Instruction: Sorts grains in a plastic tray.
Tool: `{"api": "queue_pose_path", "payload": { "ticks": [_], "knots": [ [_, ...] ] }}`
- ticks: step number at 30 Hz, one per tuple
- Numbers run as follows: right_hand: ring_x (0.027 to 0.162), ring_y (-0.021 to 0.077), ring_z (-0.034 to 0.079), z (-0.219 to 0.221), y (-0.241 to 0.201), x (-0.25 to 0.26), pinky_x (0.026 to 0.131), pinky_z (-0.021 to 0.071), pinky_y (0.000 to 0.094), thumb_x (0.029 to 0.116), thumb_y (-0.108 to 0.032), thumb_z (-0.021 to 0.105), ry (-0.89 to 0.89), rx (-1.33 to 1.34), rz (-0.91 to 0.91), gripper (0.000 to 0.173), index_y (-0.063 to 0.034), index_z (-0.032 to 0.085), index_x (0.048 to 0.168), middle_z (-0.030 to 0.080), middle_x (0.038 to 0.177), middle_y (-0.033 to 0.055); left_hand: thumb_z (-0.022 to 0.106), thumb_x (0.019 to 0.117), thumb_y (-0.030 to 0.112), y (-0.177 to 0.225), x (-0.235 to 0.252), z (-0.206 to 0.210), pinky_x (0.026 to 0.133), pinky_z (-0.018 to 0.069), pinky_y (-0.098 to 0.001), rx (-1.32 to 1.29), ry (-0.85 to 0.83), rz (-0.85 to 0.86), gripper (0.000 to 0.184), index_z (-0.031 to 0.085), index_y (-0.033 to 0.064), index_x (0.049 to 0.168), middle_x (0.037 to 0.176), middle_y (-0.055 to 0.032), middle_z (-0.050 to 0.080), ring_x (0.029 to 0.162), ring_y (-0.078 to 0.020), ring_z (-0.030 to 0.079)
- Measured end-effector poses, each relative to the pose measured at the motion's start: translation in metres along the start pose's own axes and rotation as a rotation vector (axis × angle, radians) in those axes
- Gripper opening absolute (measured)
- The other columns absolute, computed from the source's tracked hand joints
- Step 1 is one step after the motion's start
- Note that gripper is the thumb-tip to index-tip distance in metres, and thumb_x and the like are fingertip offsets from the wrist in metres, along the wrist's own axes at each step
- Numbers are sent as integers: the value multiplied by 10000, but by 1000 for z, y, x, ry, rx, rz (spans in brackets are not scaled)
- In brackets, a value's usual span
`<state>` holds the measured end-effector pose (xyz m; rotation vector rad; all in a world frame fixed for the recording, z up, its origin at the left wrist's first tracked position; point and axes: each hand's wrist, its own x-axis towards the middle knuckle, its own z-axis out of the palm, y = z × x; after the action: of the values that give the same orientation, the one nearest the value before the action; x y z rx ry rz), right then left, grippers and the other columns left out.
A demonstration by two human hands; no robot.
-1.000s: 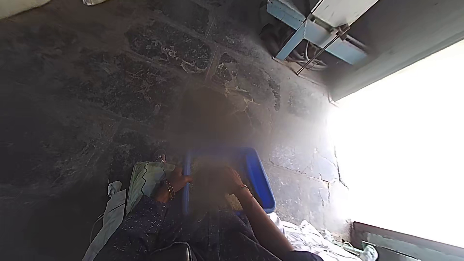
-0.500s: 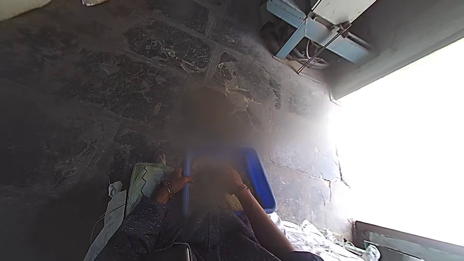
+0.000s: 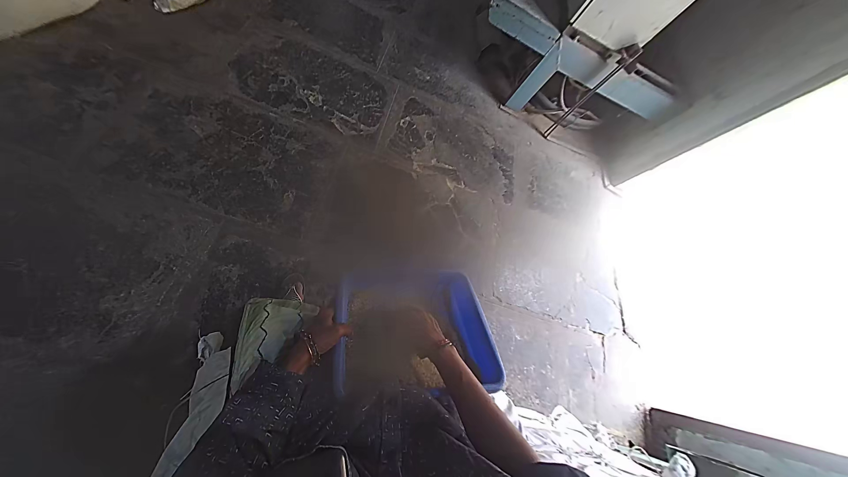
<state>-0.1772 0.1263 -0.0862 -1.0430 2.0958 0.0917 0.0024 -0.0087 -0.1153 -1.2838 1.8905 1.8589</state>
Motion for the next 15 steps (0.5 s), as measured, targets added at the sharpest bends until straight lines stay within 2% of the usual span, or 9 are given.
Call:
{"api": "queue_pose_path", "payload": {
  "ticks": [5,15],
  "knots": [
    [1206,365,631,0,-1,1,1004,478,560,1055,-293,522,-7,-21,8,364,-6,658,1233,659,1263,211,724,892,70,1,1,0,1038,460,-500,10,-2,-29,527,522,-114,1343,1300,-292,576,1200,-358,588],
    [1175,364,641,-1,-2,-1,983,488,562,1042,-322,551,27,16,12,370,-18,663,1222,663,1245,199,720,885,52,-1,2,0,994,487,-485,-9,-6,10,468,560,-112,1294,1223,-275,613,1126,-331,619]
  ]
}}
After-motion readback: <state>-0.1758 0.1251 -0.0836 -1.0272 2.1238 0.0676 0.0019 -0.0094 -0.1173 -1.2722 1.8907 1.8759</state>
